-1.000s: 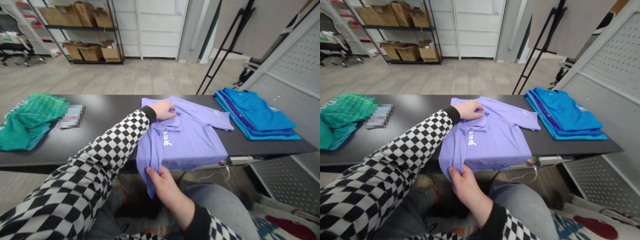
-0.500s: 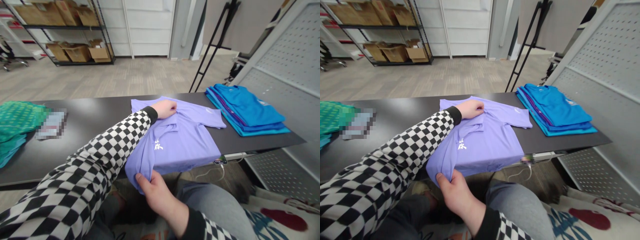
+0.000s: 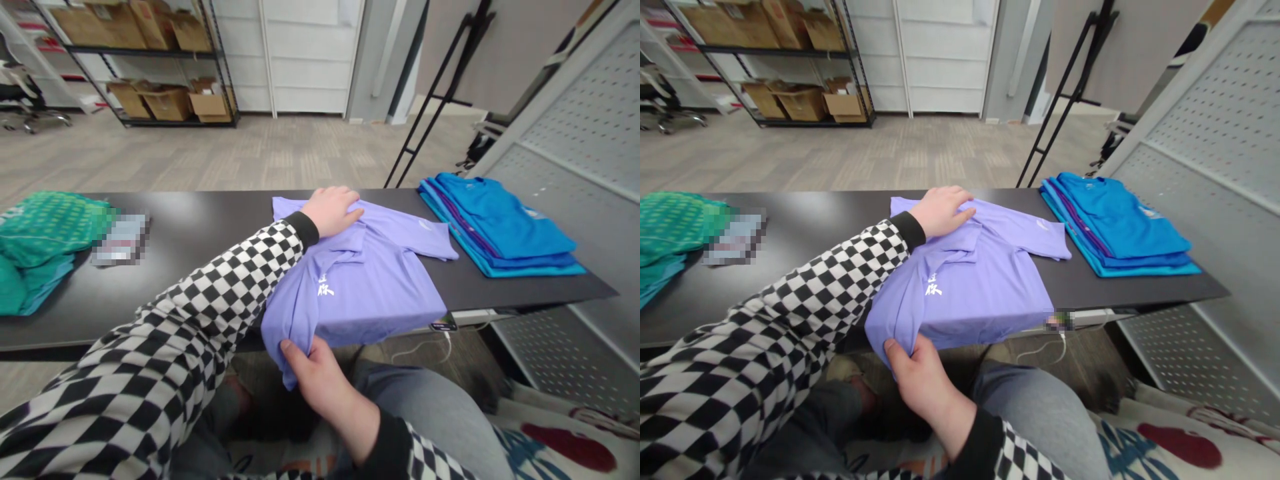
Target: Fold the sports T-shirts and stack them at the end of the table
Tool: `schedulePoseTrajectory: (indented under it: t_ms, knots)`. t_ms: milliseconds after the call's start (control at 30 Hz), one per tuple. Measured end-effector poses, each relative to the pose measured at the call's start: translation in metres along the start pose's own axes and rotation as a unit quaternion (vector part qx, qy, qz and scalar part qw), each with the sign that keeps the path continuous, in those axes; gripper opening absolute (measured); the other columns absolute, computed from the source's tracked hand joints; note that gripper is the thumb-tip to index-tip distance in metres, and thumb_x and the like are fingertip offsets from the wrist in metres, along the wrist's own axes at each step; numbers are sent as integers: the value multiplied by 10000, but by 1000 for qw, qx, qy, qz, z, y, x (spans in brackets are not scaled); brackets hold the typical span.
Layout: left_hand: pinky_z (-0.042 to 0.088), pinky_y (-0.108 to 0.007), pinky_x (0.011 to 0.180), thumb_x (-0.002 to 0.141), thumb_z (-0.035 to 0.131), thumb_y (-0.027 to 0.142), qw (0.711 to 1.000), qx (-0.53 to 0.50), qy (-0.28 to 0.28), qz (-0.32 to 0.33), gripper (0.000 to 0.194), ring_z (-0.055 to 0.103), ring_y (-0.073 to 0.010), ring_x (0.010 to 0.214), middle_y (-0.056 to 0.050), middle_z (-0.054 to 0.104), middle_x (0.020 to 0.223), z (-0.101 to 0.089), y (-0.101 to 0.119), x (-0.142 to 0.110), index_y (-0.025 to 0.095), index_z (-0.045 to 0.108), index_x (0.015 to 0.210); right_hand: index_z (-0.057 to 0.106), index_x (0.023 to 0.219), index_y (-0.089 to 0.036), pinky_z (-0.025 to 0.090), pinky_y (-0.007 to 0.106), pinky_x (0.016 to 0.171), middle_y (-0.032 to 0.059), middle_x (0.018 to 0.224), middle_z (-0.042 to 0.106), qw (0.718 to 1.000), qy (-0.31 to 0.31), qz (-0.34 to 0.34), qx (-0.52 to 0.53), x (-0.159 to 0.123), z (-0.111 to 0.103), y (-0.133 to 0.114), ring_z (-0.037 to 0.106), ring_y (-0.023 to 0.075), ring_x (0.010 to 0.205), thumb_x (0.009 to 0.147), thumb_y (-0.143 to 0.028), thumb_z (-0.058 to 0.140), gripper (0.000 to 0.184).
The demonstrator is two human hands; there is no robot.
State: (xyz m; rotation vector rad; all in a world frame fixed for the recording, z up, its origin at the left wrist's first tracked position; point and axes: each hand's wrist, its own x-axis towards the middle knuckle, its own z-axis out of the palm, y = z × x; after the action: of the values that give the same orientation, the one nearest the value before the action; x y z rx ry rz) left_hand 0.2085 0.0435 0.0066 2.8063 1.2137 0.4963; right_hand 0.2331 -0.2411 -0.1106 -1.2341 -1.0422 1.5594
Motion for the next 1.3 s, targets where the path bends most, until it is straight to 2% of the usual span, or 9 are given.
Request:
schedulePoseTrajectory:
  t_ms: [100,167,233,433,633,800,1000,1133,1300]
  knots:
    - [254,-617,1393,1159,392,599,994,2,-102,38,601,446,-349,1664,-101,543,1770,-9,-5,-25,272,665,1583,684,780,-219,540,334,814,17,786,680,1000,1,-16,-22,2,-6,-1,623,211,792,984,-600,725,434]
    - [177,-659,1411,1142,381,658,984,2,-172,37,701,325,-371,1735,-101,393,1864,-5,-8,-43,287,531,1718,660,758,-229,540,334,824,10,763,658,999,0,-26,-32,4,-9,-2,631,215,803,990,-574,705,418]
    - [153,-666,1415,1137,358,684,980,-9,-198,26,784,240,-373,1769,-110,273,1907,1,-12,-55,281,378,1809,659,756,-232,542,336,827,8,751,651,999,-3,-32,-38,6,-11,-3,642,221,813,992,-562,697,408]
    - [66,-660,1427,1168,263,642,993,-12,-113,-21,751,155,-346,1792,-75,211,1925,-1,-45,-58,303,312,1837,729,843,-204,541,321,749,41,854,728,998,-19,-40,-45,9,-17,1,641,214,803,994,-617,726,440]
    - [160,-633,1422,1149,314,662,985,17,-158,-67,788,230,-373,1772,-109,266,1910,11,-85,-52,261,353,1826,733,830,-200,530,315,682,32,757,693,996,-67,-25,-46,-3,-42,-15,599,192,694,1015,-693,724,527]
    - [147,-624,1426,1133,352,668,987,-1,-143,-74,806,235,-356,1772,-119,264,1908,12,-86,-52,252,357,1824,730,795,-202,448,292,604,1,684,612,994,8,-48,-93,-9,-53,-29,507,165,628,983,-699,746,531]
    - [117,-624,1431,1142,347,653,987,-2,-141,-79,788,231,-358,1772,-128,285,1903,8,-83,-53,237,392,1809,533,661,-227,299,280,576,-58,630,377,953,140,-109,-247,-11,-51,-23,370,130,625,998,-637,768,580]
    - [120,-639,1428,1140,344,660,987,-5,-142,-78,759,227,-364,1771,-85,293,1906,12,-85,-52,284,420,1795,592,739,-221,365,279,619,-41,688,460,960,134,-126,-213,-16,-52,-21,428,144,665,1067,-628,695,533]
    - [123,-651,1424,1137,350,647,987,-12,-140,-74,748,231,-367,1769,-87,290,1907,13,-88,-50,288,427,1789,520,710,-247,386,289,584,-54,627,409,973,125,-106,-163,-21,-54,-22,393,145,591,1126,-668,560,593]
